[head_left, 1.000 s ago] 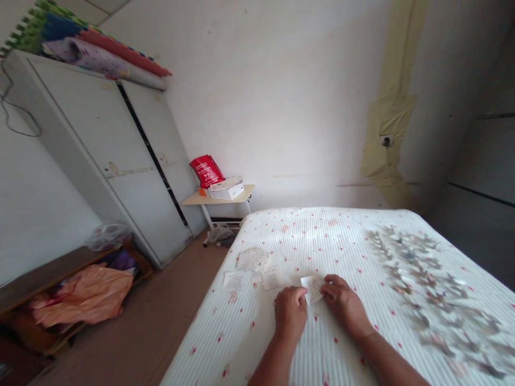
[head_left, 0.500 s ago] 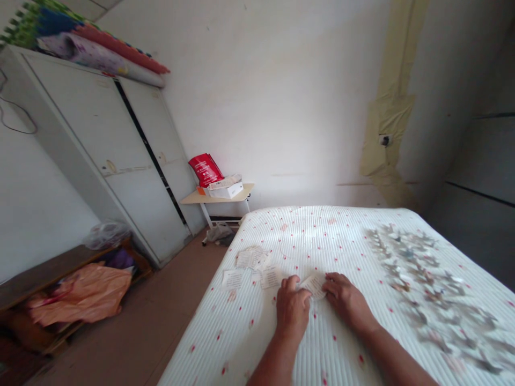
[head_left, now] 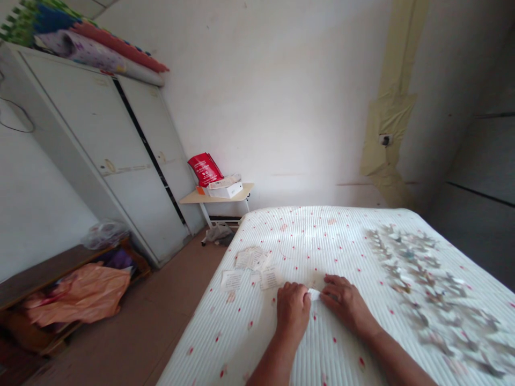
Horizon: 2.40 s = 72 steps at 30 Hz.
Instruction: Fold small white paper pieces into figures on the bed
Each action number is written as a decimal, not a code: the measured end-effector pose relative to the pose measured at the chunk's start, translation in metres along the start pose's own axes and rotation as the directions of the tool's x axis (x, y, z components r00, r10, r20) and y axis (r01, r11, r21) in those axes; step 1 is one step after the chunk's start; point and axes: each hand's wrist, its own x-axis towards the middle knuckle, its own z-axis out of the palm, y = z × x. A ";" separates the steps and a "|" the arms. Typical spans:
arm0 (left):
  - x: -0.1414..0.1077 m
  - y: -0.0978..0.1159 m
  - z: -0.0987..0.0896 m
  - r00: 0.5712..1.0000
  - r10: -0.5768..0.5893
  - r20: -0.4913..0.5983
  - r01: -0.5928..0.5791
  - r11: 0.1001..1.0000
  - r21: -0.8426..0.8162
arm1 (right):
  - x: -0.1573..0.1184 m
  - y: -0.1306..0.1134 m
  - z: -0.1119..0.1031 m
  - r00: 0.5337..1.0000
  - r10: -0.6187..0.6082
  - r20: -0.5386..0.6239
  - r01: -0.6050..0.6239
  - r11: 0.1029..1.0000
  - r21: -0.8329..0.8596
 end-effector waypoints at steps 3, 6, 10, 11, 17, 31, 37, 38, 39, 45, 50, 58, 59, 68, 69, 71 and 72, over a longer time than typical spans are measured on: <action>0.003 0.001 0.001 0.997 -0.080 0.020 0.080 0.997 -0.010 | -0.001 -0.006 0.005 0.998 0.054 -0.043 -0.057 0.996 -0.073; 0.005 0.001 0.002 0.991 -0.129 0.014 0.130 0.990 -0.059 | -0.002 -0.014 0.009 0.990 0.103 -0.097 -0.117 0.982 -0.151; 0.003 0.000 0.001 0.985 -0.170 0.002 0.169 0.979 -0.111 | -0.002 -0.021 0.011 0.983 0.134 -0.121 -0.157 0.968 -0.197; 0.002 -0.001 0.000 0.985 -0.171 0.004 0.170 0.978 -0.121 | -0.002 -0.022 0.011 0.983 0.140 -0.117 -0.161 0.966 -0.200; -0.001 -0.004 -0.005 0.988 -0.143 0.051 0.149 0.979 -0.139 | -0.002 -0.020 0.013 0.982 0.160 -0.098 -0.178 0.960 -0.217; 0.000 0.000 0.006 0.994 -0.104 0.035 0.101 0.991 0.093 | -0.001 -0.024 0.016 0.976 0.179 -0.125 -0.207 0.943 -0.260; 0.002 0.004 0.004 0.988 -0.141 0.066 0.133 0.985 0.110 | -0.001 -0.027 0.015 0.976 0.179 -0.124 -0.207 0.936 -0.283; 0.003 0.004 0.004 0.987 -0.146 0.068 0.139 0.984 0.108 | -0.001 -0.027 0.015 0.976 0.180 -0.125 -0.209 0.935 -0.288; 0.003 0.005 0.003 0.986 -0.150 0.068 0.142 0.984 0.107 | -0.001 -0.027 0.015 0.975 0.181 -0.126 -0.211 0.933 -0.291; 0.002 0.005 0.004 0.987 -0.150 0.059 0.143 0.985 0.100 | 0.000 -0.026 0.016 0.973 0.188 -0.131 -0.219 0.931 -0.291; 0.001 0.005 0.003 0.988 -0.130 0.078 0.122 0.987 0.104 | 0.000 -0.024 0.016 0.971 0.195 -0.141 -0.227 0.934 -0.274; 0.001 0.005 0.004 0.990 -0.125 0.070 0.117 0.987 0.107 | 0.000 -0.024 0.013 0.974 0.194 -0.116 -0.219 0.938 -0.270; 0.000 0.004 0.004 0.990 -0.123 0.071 0.116 0.988 0.106 | 0.000 -0.024 0.013 0.974 0.197 -0.113 -0.221 0.937 -0.270; 0.001 0.006 0.002 0.988 -0.125 0.092 0.117 0.989 0.094 | -0.001 -0.024 0.012 0.975 0.192 -0.112 -0.214 0.944 -0.251; 0.001 0.006 0.002 0.988 -0.126 0.093 0.117 0.989 0.095 | 0.000 -0.024 0.012 0.975 0.193 -0.108 -0.215 0.944 -0.250; 0.002 0.006 0.002 0.987 -0.129 0.093 0.120 0.988 0.099 | 0.000 -0.024 0.010 0.975 0.203 -0.095 -0.221 0.943 -0.250; 0.002 0.006 0.002 0.987 -0.131 0.093 0.122 0.987 0.101 | 0.000 -0.025 0.009 0.974 0.207 -0.087 -0.223 0.943 -0.249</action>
